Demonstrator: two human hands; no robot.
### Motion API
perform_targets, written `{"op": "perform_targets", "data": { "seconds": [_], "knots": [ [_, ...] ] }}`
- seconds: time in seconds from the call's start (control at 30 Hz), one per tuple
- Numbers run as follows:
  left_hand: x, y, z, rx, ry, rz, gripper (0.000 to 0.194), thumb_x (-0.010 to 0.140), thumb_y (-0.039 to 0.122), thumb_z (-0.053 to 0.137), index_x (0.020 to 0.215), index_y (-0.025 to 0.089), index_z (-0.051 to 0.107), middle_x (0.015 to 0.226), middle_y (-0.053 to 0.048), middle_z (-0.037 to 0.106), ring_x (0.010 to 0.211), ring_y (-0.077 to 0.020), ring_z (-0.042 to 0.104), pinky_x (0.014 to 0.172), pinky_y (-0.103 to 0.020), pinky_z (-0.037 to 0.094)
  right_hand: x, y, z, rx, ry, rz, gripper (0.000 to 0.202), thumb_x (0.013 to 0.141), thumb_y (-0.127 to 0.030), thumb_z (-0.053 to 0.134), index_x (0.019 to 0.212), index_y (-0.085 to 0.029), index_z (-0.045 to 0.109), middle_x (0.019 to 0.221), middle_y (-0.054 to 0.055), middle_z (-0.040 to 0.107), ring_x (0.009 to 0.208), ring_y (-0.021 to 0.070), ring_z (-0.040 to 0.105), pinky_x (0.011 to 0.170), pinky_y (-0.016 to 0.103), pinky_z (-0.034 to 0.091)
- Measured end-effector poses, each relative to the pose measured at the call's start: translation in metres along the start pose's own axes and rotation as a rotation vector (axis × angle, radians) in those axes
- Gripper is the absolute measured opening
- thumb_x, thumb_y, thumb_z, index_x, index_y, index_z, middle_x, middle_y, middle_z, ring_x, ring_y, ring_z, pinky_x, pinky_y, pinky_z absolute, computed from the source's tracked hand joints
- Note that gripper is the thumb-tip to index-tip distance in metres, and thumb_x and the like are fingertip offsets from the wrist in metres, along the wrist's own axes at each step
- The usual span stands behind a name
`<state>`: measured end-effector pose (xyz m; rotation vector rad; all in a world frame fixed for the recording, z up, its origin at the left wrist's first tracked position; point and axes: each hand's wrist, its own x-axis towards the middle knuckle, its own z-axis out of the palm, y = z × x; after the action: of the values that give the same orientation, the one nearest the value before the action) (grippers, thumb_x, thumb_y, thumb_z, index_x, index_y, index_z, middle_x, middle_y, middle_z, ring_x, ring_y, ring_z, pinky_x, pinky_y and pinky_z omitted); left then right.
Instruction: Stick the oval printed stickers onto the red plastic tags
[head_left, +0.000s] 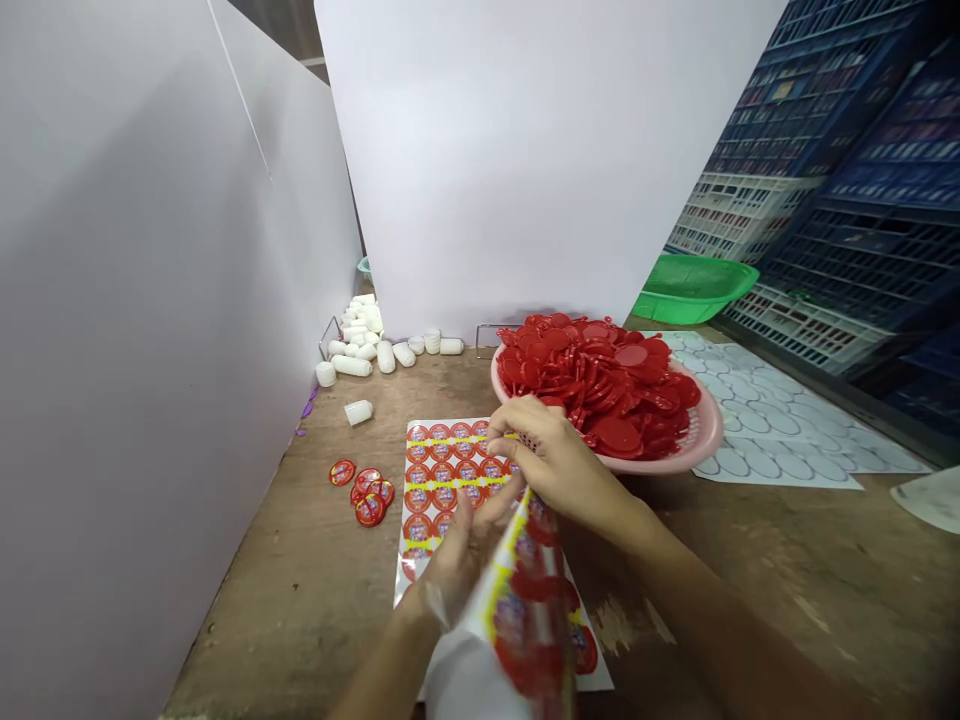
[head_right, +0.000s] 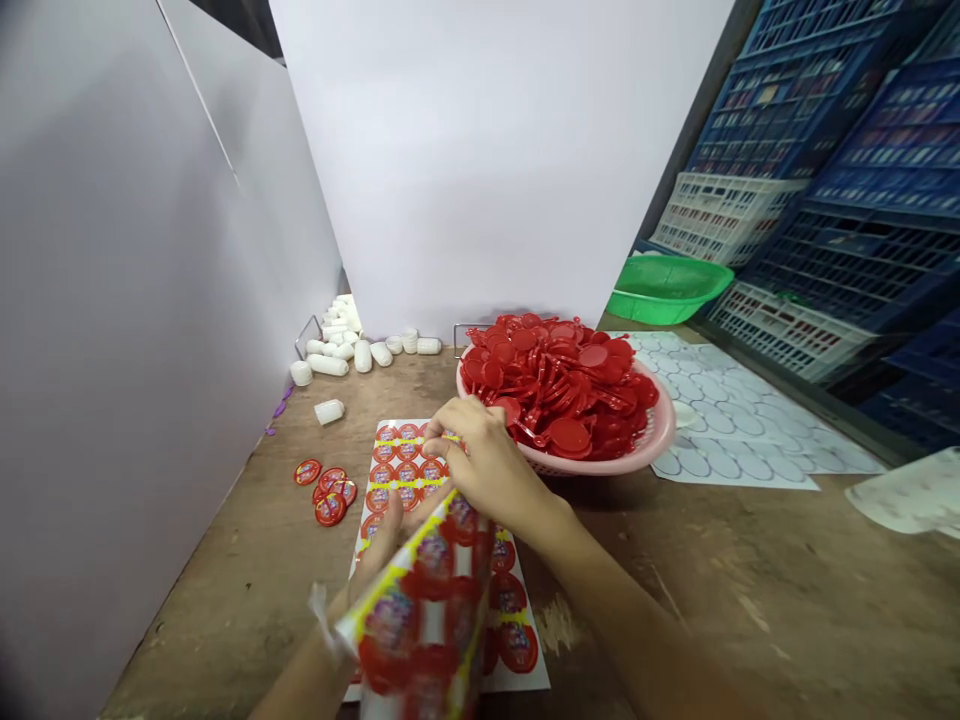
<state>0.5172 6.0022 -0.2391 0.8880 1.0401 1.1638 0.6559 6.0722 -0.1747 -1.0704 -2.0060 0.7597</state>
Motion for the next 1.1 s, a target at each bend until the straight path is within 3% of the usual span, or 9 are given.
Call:
{"op": "perform_targets", "data": {
  "seconds": [0.13,0.23,0.3,0.43,0.57,0.7,0.83,1.0,1.1],
  "knots": [
    [-0.009,-0.004,0.001,-0.244,-0.306,-0.191,0.079,0.078,0.078,0.036,0.116,0.018,0.068,0.119,-0.014,0.068,0.130,-0.0336,0.048,0.107,-0.051,0.037,0.005,0.023,0.029,-0.052,0.032,0.010,0.013,0.090,-0.020,0.045,0.080,-0.021,0.054,0.069,-0.001,0.061,0.063,0.0151,0.055,0.063,0.026,0.038],
    [-0.022,-0.002,-0.007,-0.275,-0.338,-0.287,0.074,0.076,0.078,0.042,0.112,0.019,0.070,0.110,-0.014,0.071,0.120,-0.0346,0.057,0.099,-0.051,0.044,0.001,0.040,0.053,-0.145,0.098,0.013,0.017,0.093,-0.023,0.041,0.086,-0.020,0.056,0.065,0.000,0.061,0.057,0.0157,0.054,0.058,0.027,0.034],
    [-0.026,0.002,-0.016,-0.164,-0.331,-0.281,0.062,0.068,0.069,0.063,0.104,0.019,0.072,0.099,-0.013,0.074,0.107,-0.0356,0.064,0.090,-0.049,0.051,0.002,0.047,0.064,-0.219,0.119,0.034,0.020,0.094,-0.025,0.040,0.089,-0.019,0.058,0.065,0.002,0.062,0.056,0.0162,0.054,0.057,0.027,0.033],
    [-0.015,0.025,-0.049,0.088,-0.114,-0.195,0.039,0.053,0.036,0.086,0.085,0.016,0.074,0.080,-0.008,0.076,0.077,-0.0286,0.071,0.073,-0.038,0.057,0.022,0.048,0.064,-0.269,0.165,0.052,0.026,0.096,-0.029,0.038,0.087,-0.019,0.061,0.070,0.005,0.066,0.062,0.0173,0.057,0.060,0.027,0.035],
    [-0.009,0.058,-0.100,0.122,0.135,-0.135,0.035,0.052,0.027,0.086,0.082,0.015,0.072,0.072,-0.006,0.074,0.062,-0.0215,0.069,0.061,-0.030,0.056,0.033,0.036,0.037,-0.165,-0.056,-0.016,0.021,0.085,-0.035,0.057,0.072,-0.019,0.063,0.075,0.004,0.067,0.072,0.0175,0.058,0.069,0.028,0.040],
    [-0.028,0.074,-0.124,-0.018,0.245,-0.239,0.039,0.049,0.027,0.086,0.083,0.019,0.070,0.069,-0.005,0.073,0.054,-0.0239,0.068,0.055,-0.038,0.057,0.005,0.013,0.003,0.427,-0.300,0.205,0.029,0.062,-0.041,0.077,0.074,-0.020,0.060,0.072,0.000,0.065,0.063,0.0150,0.059,0.056,0.024,0.043],
    [-0.031,0.066,-0.111,-0.175,0.206,-0.184,0.044,0.049,0.032,0.085,0.089,0.023,0.069,0.082,-0.006,0.074,0.066,-0.0256,0.070,0.060,-0.038,0.058,-0.030,-0.006,-0.016,0.945,-0.288,0.487,0.037,0.064,-0.047,0.074,0.084,-0.021,0.058,0.052,-0.005,0.060,0.030,0.0078,0.044,0.035,0.020,0.029],
    [0.001,0.035,-0.107,0.100,0.106,-0.309,0.038,0.053,0.035,0.085,0.080,0.017,0.065,0.069,-0.005,0.070,0.060,-0.0209,0.067,0.059,-0.032,0.053,-0.058,0.026,-0.005,0.789,-0.150,0.710,0.037,0.061,-0.047,0.076,0.067,-0.019,0.052,0.039,-0.007,0.050,0.021,0.0052,0.033,0.029,0.018,0.009],
    [0.013,0.013,-0.113,0.498,0.009,-0.266,0.027,0.065,0.039,0.076,0.072,0.017,0.063,0.068,-0.005,0.068,0.063,-0.0225,0.065,0.060,-0.033,0.049,-0.080,0.065,0.015,0.661,-0.136,0.804,0.039,0.062,-0.052,0.072,0.065,-0.017,0.054,0.044,-0.005,0.054,0.024,0.0036,0.031,0.030,0.019,0.011]
  ]
}}
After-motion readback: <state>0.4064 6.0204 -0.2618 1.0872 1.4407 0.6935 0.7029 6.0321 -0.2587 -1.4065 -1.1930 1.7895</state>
